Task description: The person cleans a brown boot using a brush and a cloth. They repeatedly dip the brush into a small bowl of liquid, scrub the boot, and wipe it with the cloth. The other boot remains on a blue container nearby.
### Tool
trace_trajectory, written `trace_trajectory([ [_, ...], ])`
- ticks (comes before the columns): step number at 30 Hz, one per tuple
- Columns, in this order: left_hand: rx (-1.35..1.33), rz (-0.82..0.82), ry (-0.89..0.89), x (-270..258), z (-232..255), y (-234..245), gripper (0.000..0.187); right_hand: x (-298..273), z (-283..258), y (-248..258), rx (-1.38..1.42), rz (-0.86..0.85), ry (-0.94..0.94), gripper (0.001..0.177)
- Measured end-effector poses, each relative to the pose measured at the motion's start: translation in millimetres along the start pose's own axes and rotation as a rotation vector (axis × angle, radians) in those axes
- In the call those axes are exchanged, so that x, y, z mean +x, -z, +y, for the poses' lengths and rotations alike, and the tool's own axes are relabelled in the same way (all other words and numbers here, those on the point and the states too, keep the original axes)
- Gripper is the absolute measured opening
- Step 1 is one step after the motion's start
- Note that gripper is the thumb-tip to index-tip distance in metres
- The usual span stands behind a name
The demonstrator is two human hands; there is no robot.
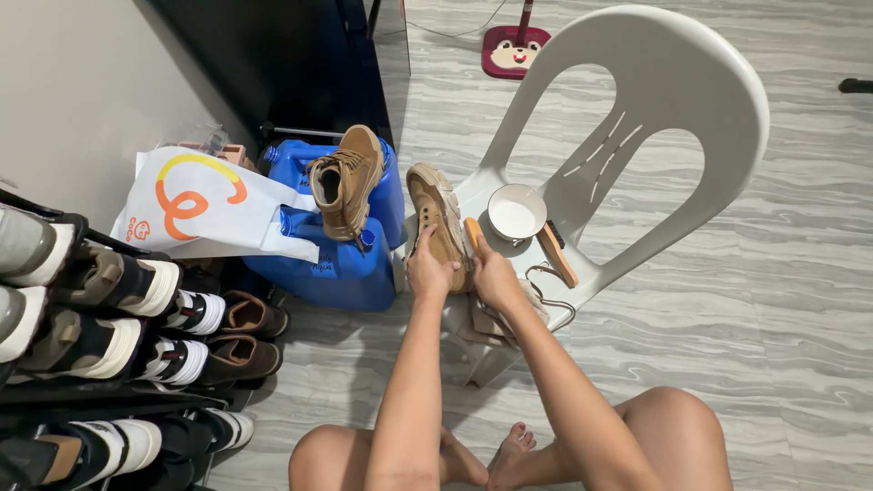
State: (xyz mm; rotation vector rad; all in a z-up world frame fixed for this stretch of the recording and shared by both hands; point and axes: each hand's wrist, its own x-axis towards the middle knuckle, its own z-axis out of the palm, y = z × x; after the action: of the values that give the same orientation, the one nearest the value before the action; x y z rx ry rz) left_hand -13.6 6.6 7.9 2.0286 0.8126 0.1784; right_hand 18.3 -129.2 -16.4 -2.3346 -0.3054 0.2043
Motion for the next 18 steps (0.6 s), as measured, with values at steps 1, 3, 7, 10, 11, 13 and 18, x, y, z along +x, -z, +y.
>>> trace_trajectory([
  [1, -0.008, -0.011, 0.013, -1, -1, 0, 0.091, -8, 3, 5, -0.015, -0.014, -0.015, 0.06],
  [3, -0.026, -0.026, 0.035, 0, -4, 3, 0.091, -41, 7, 9, -0.044, -0.04, -0.038, 0.06],
  [7, -0.014, 0.007, -0.017, 2, -8, 2, 0.092, -55, -7, -8, -0.286, 0.086, 0.219, 0.069],
  [10, -0.032, -0.005, -0.01, 0, -12, 0, 0.091, -22, -13, -9, -0.216, 0.095, 0.199, 0.064],
  [11, -0.025, 0.001, -0.02, 0, -11, 0, 0.092, -12, -13, -5, -0.142, 0.068, 0.138, 0.057],
  [13, -0.024, -0.001, -0.016, 1, -9, 1, 0.092, -4, -10, 2, -0.074, 0.02, 0.067, 0.052],
  [18, -0.028, 0.028, -0.057, 1, -11, 3, 0.094, -32, -5, -6, -0.272, 0.01, 0.143, 0.066],
])
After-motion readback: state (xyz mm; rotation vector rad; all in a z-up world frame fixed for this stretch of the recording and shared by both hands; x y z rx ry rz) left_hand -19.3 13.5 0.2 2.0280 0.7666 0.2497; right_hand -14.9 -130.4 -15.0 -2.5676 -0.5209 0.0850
